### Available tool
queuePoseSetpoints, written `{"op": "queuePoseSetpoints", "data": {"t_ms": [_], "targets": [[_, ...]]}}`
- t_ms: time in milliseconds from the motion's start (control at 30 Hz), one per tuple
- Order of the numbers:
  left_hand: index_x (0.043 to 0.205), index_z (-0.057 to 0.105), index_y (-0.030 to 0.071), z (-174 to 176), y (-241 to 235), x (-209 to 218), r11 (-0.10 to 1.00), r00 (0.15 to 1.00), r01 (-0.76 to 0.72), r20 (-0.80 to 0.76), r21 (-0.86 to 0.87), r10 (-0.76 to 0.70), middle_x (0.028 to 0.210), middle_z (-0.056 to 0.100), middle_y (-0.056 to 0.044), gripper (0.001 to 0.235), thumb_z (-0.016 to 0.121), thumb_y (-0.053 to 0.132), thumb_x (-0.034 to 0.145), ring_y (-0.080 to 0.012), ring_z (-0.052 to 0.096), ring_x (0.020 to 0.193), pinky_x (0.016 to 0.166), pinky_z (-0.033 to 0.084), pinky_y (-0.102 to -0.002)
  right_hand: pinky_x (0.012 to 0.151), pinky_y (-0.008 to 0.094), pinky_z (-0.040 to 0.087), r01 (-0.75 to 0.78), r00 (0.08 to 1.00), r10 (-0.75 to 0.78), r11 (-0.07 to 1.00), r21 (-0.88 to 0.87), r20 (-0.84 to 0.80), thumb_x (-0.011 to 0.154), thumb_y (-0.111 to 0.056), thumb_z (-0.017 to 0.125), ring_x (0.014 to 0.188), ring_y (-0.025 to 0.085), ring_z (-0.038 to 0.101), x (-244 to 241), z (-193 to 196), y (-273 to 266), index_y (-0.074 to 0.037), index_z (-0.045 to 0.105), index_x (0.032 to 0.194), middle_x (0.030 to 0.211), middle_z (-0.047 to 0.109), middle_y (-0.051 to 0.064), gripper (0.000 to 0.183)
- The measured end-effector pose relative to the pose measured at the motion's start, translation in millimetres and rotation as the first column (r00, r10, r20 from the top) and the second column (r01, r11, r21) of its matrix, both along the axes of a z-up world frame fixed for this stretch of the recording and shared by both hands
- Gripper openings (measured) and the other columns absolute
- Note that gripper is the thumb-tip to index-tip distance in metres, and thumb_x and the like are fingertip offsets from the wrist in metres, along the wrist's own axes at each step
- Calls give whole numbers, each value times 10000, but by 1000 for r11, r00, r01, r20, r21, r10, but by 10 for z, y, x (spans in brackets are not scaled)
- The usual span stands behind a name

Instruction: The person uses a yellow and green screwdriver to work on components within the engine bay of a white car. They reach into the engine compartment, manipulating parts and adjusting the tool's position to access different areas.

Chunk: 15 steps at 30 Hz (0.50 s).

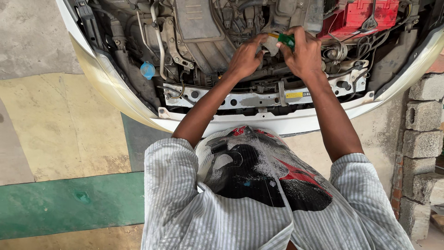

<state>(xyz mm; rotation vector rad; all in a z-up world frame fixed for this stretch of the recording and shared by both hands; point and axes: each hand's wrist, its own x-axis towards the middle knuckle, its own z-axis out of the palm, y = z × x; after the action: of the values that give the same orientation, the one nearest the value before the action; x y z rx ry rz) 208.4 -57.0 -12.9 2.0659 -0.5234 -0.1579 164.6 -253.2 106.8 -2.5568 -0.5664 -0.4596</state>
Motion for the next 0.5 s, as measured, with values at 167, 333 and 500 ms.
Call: {"op": "queuePoseSetpoints", "data": {"t_ms": [167,333,500], "targets": [[1456,528,134,-280,-617,522,989,988,142,-65,47,-139,1027,718,-216,470,594,91,993,-331,742,868,812,576,-482,720,474,565,145,989,-144,989,36,-33,944,-90,871,806,418,714,69,-84,22,3,534,1176,930,719,196,420],[1309,635,76,-472,-802,770,992,989,121,85,-42,-117,842,727,-166,288,637,122,1025,-279,732,707,677,549,-480,651,498,540,297,954,-291,952,79,-78,935,-124,877,724,436,687,447,-5,-71,38,541,1137,853,697,217,425],[1114,717,29,-621,-743,932,995,983,98,153,25,-101,788,719,-176,223,698,211,987,-267,727,691,667,573,-466,590,497,512,288,943,-271,955,-68,194,1003,-268,851,689,424,658,630,8,-28,-16,670,1007,843,695,204,310]]}}
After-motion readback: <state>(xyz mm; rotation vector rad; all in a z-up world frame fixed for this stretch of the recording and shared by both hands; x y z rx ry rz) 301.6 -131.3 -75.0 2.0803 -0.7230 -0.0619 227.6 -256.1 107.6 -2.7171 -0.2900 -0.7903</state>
